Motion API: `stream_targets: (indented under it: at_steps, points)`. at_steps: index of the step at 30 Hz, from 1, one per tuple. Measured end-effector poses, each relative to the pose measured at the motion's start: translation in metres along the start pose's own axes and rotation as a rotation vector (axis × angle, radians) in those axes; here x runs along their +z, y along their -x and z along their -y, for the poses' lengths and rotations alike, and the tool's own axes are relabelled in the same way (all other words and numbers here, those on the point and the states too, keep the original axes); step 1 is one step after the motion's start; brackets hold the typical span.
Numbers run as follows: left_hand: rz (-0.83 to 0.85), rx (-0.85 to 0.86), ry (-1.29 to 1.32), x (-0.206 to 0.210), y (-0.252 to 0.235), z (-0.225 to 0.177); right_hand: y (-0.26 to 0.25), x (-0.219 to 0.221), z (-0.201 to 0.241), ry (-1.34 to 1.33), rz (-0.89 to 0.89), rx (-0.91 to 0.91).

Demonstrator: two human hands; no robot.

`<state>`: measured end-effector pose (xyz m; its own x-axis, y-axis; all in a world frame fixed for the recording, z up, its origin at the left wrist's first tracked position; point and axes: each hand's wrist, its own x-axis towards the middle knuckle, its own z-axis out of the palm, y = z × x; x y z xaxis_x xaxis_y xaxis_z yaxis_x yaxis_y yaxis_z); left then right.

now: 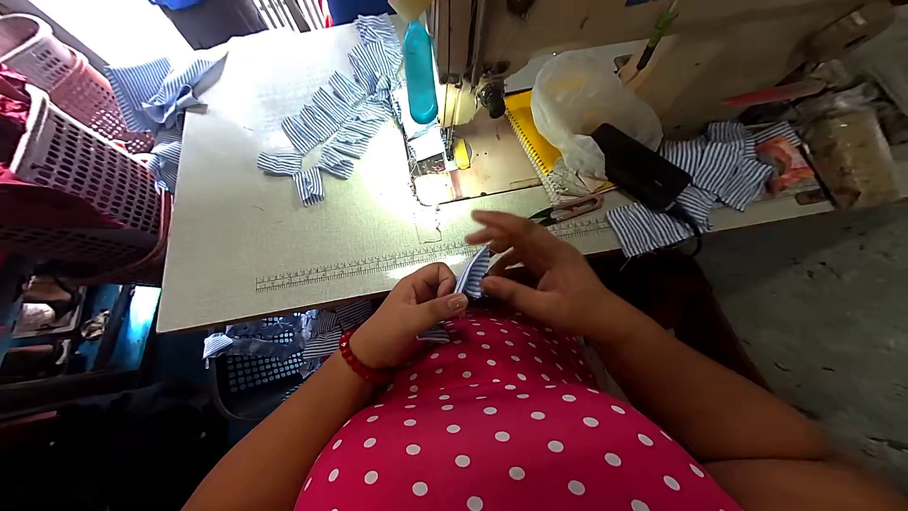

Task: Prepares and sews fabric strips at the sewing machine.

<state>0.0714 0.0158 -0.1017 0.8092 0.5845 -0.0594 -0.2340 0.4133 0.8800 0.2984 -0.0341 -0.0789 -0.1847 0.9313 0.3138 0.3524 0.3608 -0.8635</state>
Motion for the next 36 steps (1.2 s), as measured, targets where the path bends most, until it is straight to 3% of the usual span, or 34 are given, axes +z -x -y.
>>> stream_targets:
  at_steps: [3, 7, 9, 14, 18, 22, 30, 36]
  points:
    - [0.033, -0.033, -0.049, -0.003, -0.001, -0.002, -0.001, 0.015, 0.007, -0.14, -0.064, 0.021]
    - [-0.146, 0.047, -0.585, -0.002, 0.0, -0.015, -0.003, 0.016, 0.007, -0.178, -0.056, 0.115]
    - [-0.194, 0.075, -0.682, -0.002, 0.0, -0.024, -0.003, 0.015, 0.007, -0.169, -0.031, 0.133]
    - [-0.17, 0.071, -0.624, 0.004, -0.005, -0.039, -0.005, 0.014, 0.005, -0.192, -0.026, 0.079]
    - [-0.244, 0.078, -0.508, 0.006, -0.005, -0.038, -0.004, 0.011, 0.002, -0.307, -0.079, 0.085]
    - [-0.304, 0.142, -0.535, 0.006, -0.004, -0.034, -0.001, 0.016, 0.003, -0.435, -0.089, 0.151]
    - [-0.323, 0.256, -0.724, 0.009, -0.004, -0.026, -0.001, 0.025, 0.008, -0.379, -0.154, 0.234]
    - [-0.37, 0.17, -0.68, 0.011, -0.004, -0.022, 0.001, 0.025, 0.007, -0.372, -0.176, 0.21]
